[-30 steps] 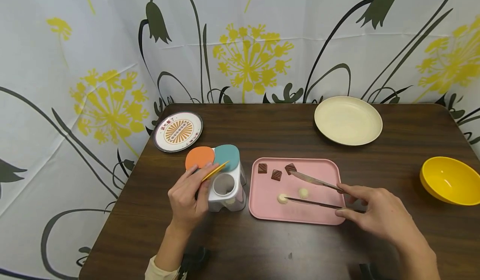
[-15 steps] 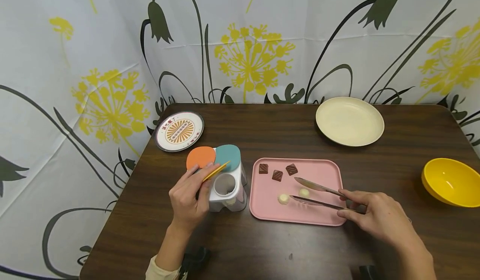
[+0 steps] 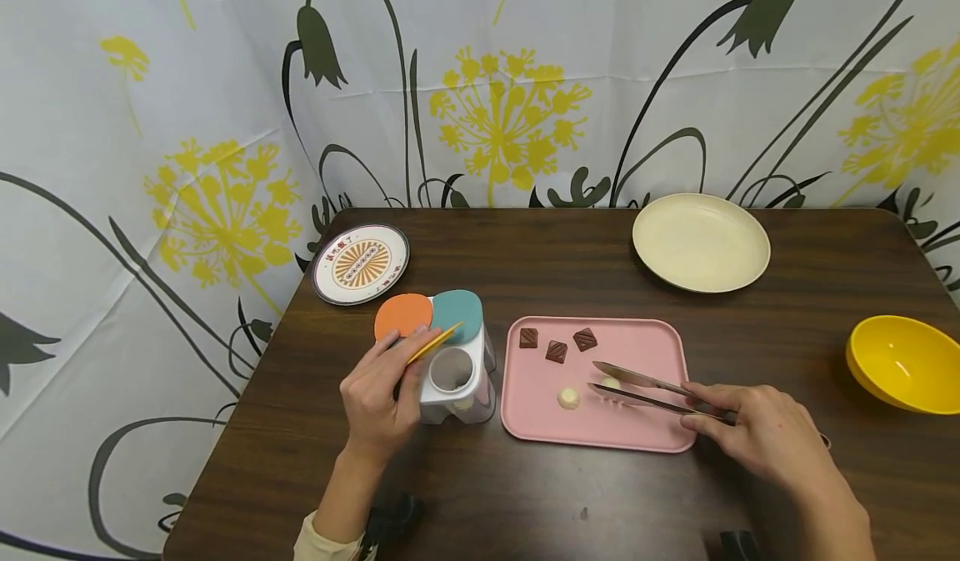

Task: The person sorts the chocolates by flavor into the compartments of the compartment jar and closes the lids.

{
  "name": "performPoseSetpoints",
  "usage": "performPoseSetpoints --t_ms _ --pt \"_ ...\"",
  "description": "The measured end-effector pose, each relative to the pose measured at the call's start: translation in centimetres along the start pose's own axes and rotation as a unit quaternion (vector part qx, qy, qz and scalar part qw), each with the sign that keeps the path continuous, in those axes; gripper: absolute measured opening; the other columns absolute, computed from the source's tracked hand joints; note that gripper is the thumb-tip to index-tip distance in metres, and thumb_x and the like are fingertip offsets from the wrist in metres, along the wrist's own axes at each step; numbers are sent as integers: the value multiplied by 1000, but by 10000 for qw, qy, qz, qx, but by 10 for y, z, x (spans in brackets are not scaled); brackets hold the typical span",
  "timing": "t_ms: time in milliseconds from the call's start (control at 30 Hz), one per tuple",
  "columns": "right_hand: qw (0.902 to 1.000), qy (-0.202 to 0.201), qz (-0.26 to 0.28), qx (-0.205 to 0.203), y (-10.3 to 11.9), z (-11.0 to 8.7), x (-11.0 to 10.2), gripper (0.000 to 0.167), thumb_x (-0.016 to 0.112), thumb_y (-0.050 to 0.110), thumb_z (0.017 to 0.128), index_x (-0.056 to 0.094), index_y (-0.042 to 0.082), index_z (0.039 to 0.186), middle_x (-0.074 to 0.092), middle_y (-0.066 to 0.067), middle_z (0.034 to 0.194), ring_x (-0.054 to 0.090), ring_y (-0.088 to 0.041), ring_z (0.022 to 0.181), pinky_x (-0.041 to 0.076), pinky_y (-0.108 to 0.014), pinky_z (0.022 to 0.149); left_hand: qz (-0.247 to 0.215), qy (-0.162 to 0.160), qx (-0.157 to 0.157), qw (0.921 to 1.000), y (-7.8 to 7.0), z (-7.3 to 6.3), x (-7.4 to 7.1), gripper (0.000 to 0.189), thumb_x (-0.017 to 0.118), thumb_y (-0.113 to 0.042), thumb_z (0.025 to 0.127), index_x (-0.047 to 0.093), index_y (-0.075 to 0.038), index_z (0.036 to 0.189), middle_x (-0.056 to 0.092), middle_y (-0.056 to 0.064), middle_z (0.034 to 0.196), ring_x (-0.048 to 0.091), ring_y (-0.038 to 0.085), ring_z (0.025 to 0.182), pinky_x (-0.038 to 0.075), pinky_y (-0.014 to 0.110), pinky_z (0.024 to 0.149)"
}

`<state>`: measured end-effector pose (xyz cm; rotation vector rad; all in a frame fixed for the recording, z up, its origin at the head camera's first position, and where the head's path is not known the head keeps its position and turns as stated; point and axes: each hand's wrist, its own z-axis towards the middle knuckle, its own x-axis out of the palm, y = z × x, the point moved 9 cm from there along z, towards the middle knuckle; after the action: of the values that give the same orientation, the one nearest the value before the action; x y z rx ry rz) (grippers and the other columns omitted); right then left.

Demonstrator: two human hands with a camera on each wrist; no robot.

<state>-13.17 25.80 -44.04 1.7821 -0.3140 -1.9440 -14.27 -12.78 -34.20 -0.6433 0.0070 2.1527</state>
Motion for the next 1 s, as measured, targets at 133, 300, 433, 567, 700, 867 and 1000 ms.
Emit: performPoseSetpoints --t_ms 133,300,433,567,700,867,1000 --pt "10000 -63 -44 -41 0 -1 0 44 86 34 73 77 17 112 74 1 89 37 -3 56 24 -26 48 -17 5 -22 10000 0 -1 1 28 53 -19 100 71 -5 115 73 6 108 71 21 97 53 47 87" --pt "9992 -300 -43 -259 3 -1 -4 42 87 30 72 77 15 110 75 -3 91 35 -1 55 24 -25 47 -29 7 -25 10000 0 -1 1 28 53 -18 99 71 -5 116 73 5 108 71 21 97 53 48 87" --pt "9959 -711 -23 -567 11 -2 -11 42 89 25 68 78 18 108 75 -2 89 38 0 54 26 -24 47 -19 10 -17 10000 0 -1 1 28 53 -18 100 71 -5 116 73 6 108 71 22 97 53 48 87" --pt "9884 -1189 -2 -944 21 -3 -23 47 91 20 61 79 23 107 76 0 87 45 1 56 30 -21 46 -10 10 -18 10000 0 0 1 28 52 -19 100 71 -5 116 73 6 108 71 22 96 53 47 87" --pt "9772 -1583 140 -1404 35 -3 -36 53 92 16 55 79 20 106 75 4 88 51 5 58 35 -16 49 -24 -2 -1 10000 -1 0 1 28 53 -19 100 71 -5 116 73 6 108 71 22 96 53 47 87" --pt "9476 -2050 846 -2297 72 -2 -56 39 81 41 78 79 9 100 75 0 93 64 9 77 44 -8 59 -35 9 -12 10000 0 0 1 28 53 -18 100 71 -5 116 73 6 108 71 22 97 53 47 88" --pt "9158 -2247 1426 -3007 115 -1 -70 45 67 44 90 78 0 94 75 -5 88 67 4 85 47 -7 69 -28 5 -20 10000 1 0 1 28 52 -18 100 71 -5 116 73 7 108 71 22 96 53 47 88"
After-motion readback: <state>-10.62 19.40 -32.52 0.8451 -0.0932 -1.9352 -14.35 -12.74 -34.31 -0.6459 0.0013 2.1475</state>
